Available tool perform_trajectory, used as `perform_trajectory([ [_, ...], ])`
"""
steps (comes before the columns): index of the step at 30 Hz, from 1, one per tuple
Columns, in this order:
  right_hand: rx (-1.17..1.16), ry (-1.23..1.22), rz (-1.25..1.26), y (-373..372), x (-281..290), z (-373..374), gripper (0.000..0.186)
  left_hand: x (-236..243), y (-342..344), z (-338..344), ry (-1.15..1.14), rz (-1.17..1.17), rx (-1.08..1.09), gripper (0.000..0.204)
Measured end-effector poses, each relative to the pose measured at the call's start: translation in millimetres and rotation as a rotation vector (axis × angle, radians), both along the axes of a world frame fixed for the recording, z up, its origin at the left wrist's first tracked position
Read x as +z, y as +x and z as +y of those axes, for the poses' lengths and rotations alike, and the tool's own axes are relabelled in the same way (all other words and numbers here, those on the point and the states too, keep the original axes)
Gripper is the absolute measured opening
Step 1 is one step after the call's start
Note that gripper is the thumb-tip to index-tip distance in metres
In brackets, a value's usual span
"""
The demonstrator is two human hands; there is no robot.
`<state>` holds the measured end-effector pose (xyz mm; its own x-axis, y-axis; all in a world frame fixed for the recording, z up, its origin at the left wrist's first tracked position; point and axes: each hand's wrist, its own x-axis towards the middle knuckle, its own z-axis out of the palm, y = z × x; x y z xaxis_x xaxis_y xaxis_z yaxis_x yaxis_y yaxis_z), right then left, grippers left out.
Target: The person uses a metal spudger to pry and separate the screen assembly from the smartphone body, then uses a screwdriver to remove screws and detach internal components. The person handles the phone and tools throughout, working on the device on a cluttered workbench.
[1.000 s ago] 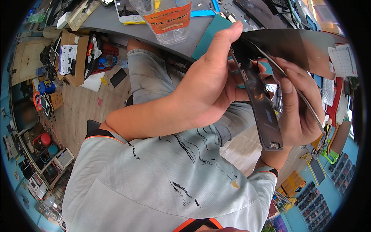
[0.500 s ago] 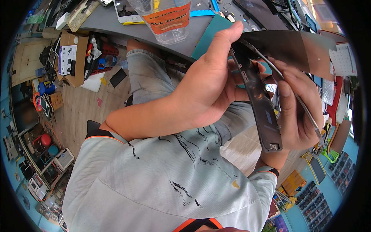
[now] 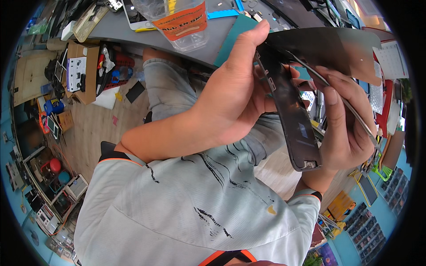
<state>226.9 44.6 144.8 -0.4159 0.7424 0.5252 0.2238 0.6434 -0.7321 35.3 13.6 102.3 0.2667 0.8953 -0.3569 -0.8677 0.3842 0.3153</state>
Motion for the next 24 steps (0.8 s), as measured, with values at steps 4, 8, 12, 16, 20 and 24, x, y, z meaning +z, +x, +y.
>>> perform_trajectory([
  [4, -0.062, -0.059, 0.051, -6, -4, -4, 0.019, -3, 0, -1, 0.007, 0.011, 0.022, 0.056],
  [8, -0.021, 0.058, -0.096, -2, 3, -3, 0.018, -3, 0, 0, 0.006, 0.025, 0.021, 0.057],
  [12, -0.004, 0.125, -0.129, 0, 4, -5, 0.017, -4, 2, 1, 0.024, -0.003, 0.009, 0.057],
  [16, -0.011, 0.116, -0.151, 2, 4, -7, 0.017, -4, 1, 0, 0.016, -0.008, 0.013, 0.057],
  [20, -0.033, 0.078, -0.149, 3, 8, -6, 0.016, -2, 1, -1, 0.012, 0.025, 0.002, 0.059],
  [24, -0.105, 0.016, -0.088, -3, 8, -10, 0.015, -1, 1, -2, 0.023, 0.031, -0.001, 0.061],
])
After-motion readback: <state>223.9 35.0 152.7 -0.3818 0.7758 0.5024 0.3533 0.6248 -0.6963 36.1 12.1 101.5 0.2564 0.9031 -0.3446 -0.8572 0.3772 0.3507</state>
